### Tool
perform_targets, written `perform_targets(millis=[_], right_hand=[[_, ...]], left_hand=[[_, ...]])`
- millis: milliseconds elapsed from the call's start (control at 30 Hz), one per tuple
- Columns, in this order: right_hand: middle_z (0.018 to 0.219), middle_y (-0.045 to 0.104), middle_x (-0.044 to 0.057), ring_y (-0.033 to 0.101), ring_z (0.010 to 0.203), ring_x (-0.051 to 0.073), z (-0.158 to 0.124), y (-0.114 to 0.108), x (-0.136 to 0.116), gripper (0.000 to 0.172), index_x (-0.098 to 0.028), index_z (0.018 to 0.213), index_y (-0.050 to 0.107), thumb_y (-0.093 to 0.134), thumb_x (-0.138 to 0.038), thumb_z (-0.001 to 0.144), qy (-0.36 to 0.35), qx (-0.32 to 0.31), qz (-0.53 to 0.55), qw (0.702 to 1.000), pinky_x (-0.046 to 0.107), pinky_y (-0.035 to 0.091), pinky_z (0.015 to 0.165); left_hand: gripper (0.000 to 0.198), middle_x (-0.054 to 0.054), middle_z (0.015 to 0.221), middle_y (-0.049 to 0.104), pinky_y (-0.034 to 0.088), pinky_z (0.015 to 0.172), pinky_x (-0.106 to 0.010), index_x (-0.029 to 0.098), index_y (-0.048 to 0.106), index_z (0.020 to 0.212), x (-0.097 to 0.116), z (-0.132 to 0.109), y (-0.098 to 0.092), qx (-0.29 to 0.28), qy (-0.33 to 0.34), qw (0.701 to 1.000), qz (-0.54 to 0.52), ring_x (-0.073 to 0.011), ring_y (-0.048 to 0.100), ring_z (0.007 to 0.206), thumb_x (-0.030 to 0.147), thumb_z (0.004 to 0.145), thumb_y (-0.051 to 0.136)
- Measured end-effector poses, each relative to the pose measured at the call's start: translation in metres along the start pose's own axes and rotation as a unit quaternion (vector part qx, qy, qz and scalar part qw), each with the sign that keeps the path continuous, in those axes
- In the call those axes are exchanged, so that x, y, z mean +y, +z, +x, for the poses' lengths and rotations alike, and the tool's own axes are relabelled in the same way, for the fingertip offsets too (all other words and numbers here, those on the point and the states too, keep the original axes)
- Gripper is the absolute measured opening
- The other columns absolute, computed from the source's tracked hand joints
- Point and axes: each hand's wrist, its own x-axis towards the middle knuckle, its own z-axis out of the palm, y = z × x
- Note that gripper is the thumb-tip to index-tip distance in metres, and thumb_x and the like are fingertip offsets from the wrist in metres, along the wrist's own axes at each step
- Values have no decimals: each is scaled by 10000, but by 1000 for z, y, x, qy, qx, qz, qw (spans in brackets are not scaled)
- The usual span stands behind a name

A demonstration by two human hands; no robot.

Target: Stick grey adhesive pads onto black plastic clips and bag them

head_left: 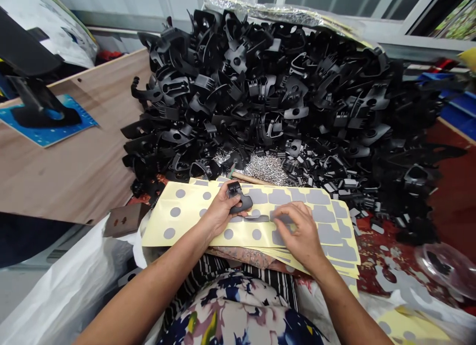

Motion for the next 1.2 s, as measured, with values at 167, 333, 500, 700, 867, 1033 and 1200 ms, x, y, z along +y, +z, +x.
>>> perform_targets(millis=[167, 333, 500, 700, 867, 1033, 1200], right_hand=[[829, 729, -22, 600, 841, 229, 0, 21, -3, 192, -257, 885, 605, 619, -68, 914, -43, 8, -24, 999, 455, 381, 863], [873, 746, -45, 610, 794, 189, -14, 0, -39, 265, -273, 909, 587, 583, -8, 913, -120, -132, 160, 971, 414, 450, 793], [863, 693, 8, 663, 843, 201, -5, -13, -35, 148, -261, 885, 616, 656, -121, 915, 65, -55, 240, 967, 373, 537, 772], [859, 690, 11, 666, 826, 184, 11, 12, -16, 139, -241, 906, 619, 747, -224, 854, 174, -14, 262, 949, 335, 555, 798], [851, 707, 12, 673, 820, 185, 10, 24, -13, 161, -235, 898, 618, 764, -267, 839, 189, -4, 265, 946, 337, 542, 795], [843, 704, 12, 673, 813, 186, 9, 29, -10, 169, -236, 905, 614, 761, -289, 843, 195, 0, 266, 944, 341, 545, 793], [847, 697, 14, 672, 815, 187, 9, 33, -11, 171, -235, 897, 612, 767, -292, 851, 194, 3, 252, 948, 336, 552, 777]], left_hand=[[561, 8, 898, 558, 629, 568, -301, 274, 540, 1261, 0, -1, 0, -5, -4, 1000, 5, -162, 657, 713, 212, 776, 816], [609, 8, 926, 562, 609, 554, -291, 276, 539, 1259, 0, 3, -3, -12, -9, 1000, -9, -149, 642, 693, 229, 738, 851], [649, 14, 966, 582, 579, 628, -259, 301, 575, 1266, 5, -10, 1, -26, -22, 998, -49, -128, 613, 734, 226, 705, 892], [414, -54, 1109, 647, 576, 711, -314, 292, 632, 1257, 10, -41, 12, -99, -64, 987, -110, -194, 632, 881, 437, 887, 749], [424, -71, 1091, 624, 587, 657, -336, 292, 613, 1274, 9, -46, 16, -118, -58, 984, -116, -217, 634, 867, 470, 905, 724], [369, -71, 1093, 607, 591, 631, -339, 278, 603, 1256, 6, -44, 16, -129, -53, 981, -133, -193, 620, 818, 461, 944, 680], [374, -60, 1086, 607, 595, 637, -334, 287, 596, 1261, 4, -44, 17, -131, -57, 981, -135, -185, 626, 807, 453, 939, 687]])
